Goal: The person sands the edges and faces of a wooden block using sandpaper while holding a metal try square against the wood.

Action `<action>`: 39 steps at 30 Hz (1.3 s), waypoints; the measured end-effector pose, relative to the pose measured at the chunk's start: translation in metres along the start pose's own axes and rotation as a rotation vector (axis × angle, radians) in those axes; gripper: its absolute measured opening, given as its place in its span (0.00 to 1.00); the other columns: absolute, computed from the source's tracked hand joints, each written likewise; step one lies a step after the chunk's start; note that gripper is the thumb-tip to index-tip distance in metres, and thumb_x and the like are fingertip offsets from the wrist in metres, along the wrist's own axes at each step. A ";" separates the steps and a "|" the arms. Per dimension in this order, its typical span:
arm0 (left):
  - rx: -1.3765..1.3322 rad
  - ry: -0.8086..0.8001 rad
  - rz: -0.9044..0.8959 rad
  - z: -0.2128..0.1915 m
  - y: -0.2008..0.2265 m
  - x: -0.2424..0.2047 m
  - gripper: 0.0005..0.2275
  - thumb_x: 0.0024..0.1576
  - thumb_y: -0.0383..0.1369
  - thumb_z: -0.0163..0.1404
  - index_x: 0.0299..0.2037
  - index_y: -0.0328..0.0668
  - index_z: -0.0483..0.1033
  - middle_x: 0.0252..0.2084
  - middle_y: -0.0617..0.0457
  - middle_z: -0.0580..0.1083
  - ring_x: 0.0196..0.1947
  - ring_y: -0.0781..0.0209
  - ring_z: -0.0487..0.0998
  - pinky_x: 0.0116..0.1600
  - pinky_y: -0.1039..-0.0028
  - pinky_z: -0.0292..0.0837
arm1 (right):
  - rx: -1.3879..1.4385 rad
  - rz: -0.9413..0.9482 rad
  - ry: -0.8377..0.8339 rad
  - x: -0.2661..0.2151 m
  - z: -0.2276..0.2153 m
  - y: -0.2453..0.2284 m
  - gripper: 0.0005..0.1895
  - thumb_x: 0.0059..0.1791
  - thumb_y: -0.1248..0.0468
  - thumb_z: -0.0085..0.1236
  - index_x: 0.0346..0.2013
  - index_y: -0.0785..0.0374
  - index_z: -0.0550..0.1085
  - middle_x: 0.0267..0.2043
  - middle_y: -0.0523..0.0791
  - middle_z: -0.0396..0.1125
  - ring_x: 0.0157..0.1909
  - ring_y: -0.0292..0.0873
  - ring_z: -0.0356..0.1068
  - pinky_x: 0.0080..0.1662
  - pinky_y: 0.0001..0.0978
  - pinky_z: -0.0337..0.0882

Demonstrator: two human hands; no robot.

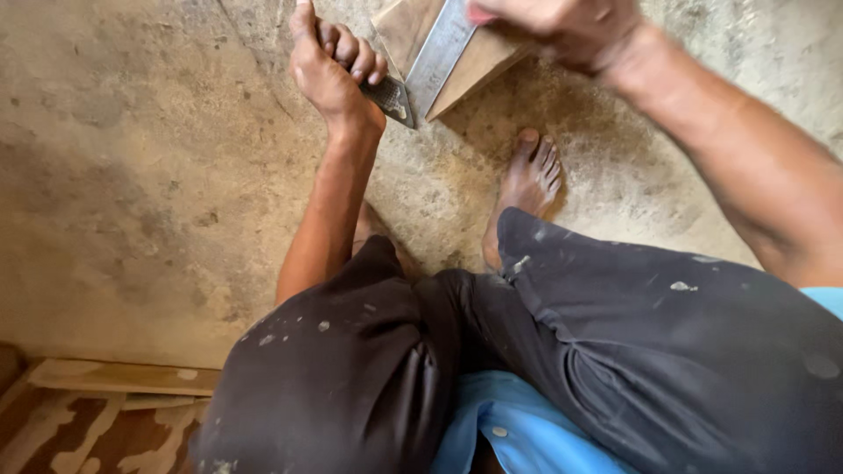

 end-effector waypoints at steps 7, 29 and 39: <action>-0.026 0.044 -0.070 -0.001 -0.003 0.007 0.21 0.62 0.48 0.50 0.24 0.51 0.54 0.16 0.61 0.49 0.12 0.66 0.50 0.18 0.68 0.50 | 0.245 0.171 -0.046 0.005 -0.022 -0.004 0.06 0.57 0.61 0.61 0.46 0.59 0.79 0.53 0.44 0.77 0.59 0.43 0.76 0.66 0.39 0.74; 0.040 0.061 -0.006 0.007 0.001 0.001 0.20 0.64 0.46 0.48 0.23 0.53 0.55 0.15 0.63 0.50 0.12 0.68 0.50 0.16 0.69 0.48 | 0.165 0.220 0.021 -0.016 -0.024 0.016 0.22 0.37 0.79 0.43 0.42 0.68 0.76 0.44 0.51 0.70 0.49 0.54 0.74 0.55 0.37 0.81; 0.045 0.030 -0.029 0.003 0.002 0.001 0.21 0.63 0.47 0.49 0.23 0.52 0.53 0.16 0.61 0.49 0.13 0.66 0.50 0.19 0.68 0.48 | 0.189 0.315 0.049 -0.031 -0.020 0.004 0.26 0.45 0.69 0.42 0.56 0.70 0.74 0.57 0.55 0.72 0.58 0.52 0.73 0.54 0.41 0.80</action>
Point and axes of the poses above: each hand's wrist, its own x-axis towards the middle knuckle, its own z-axis out of the palm, y = z × x, the point moved 5 cm from there along x, towards the middle knuckle
